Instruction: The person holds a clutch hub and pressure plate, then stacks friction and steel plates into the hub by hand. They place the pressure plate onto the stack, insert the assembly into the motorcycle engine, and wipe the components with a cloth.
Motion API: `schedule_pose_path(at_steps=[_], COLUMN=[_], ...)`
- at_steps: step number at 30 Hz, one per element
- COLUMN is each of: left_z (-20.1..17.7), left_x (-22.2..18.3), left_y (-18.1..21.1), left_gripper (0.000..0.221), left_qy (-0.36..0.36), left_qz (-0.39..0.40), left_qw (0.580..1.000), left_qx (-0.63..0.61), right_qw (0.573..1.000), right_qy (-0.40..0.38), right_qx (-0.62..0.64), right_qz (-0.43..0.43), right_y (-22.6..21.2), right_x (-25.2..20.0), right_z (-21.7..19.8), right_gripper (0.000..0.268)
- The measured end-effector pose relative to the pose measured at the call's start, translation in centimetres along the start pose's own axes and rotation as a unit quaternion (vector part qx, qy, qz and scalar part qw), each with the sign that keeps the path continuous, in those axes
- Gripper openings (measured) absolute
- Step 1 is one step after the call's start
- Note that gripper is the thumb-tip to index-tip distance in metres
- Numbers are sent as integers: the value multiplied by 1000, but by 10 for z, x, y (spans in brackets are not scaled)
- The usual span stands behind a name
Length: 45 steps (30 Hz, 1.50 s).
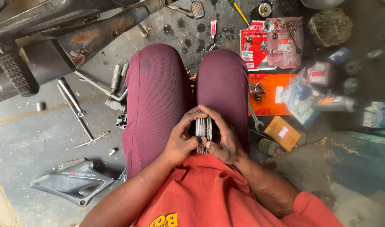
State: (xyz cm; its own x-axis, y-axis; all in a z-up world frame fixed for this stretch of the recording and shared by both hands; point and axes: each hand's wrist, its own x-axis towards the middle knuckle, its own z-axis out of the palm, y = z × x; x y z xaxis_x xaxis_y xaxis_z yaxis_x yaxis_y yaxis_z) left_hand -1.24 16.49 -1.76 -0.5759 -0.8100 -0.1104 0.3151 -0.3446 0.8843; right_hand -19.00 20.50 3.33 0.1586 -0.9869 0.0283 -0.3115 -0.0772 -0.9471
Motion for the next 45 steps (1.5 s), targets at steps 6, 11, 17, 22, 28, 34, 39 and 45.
schedule_pose_path(at_steps=[6,11,17,22,28,34,39,45], left_z=[8,24,37,50,60,57,60,74], left_x=[2,4,0,-2,-7,-11,-18,-24], left_y=[9,37,45,57,77,108,114,113], left_gripper=[60,58,58,59,65,70,75,69], left_qy=[18,50,56,67,58,-4,-5,47], left_qz=[7,-10,28,22,79,86,106,132], left_qw=[999,994,994,996,994,996,994,990], left_qx=[26,97,88,61,54,28,15,22], right_qw=[996,980,966,951,962,984,993,997], right_qy=[2,-6,-2,5,18,7,3,58], right_qx=[94,195,254,306,271,179,121,49], right_qz=[8,39,52,52,40,15,-6,21], right_y=[15,14,0,-16,-41,-71,-96,-127], right_x=[-4,-6,-10,-10,-14,-14,-19,-18], right_z=[-5,-11,-20,-28,-41,-56,-56,-36], right_gripper=[91,95,93,92,87,89,94,95])
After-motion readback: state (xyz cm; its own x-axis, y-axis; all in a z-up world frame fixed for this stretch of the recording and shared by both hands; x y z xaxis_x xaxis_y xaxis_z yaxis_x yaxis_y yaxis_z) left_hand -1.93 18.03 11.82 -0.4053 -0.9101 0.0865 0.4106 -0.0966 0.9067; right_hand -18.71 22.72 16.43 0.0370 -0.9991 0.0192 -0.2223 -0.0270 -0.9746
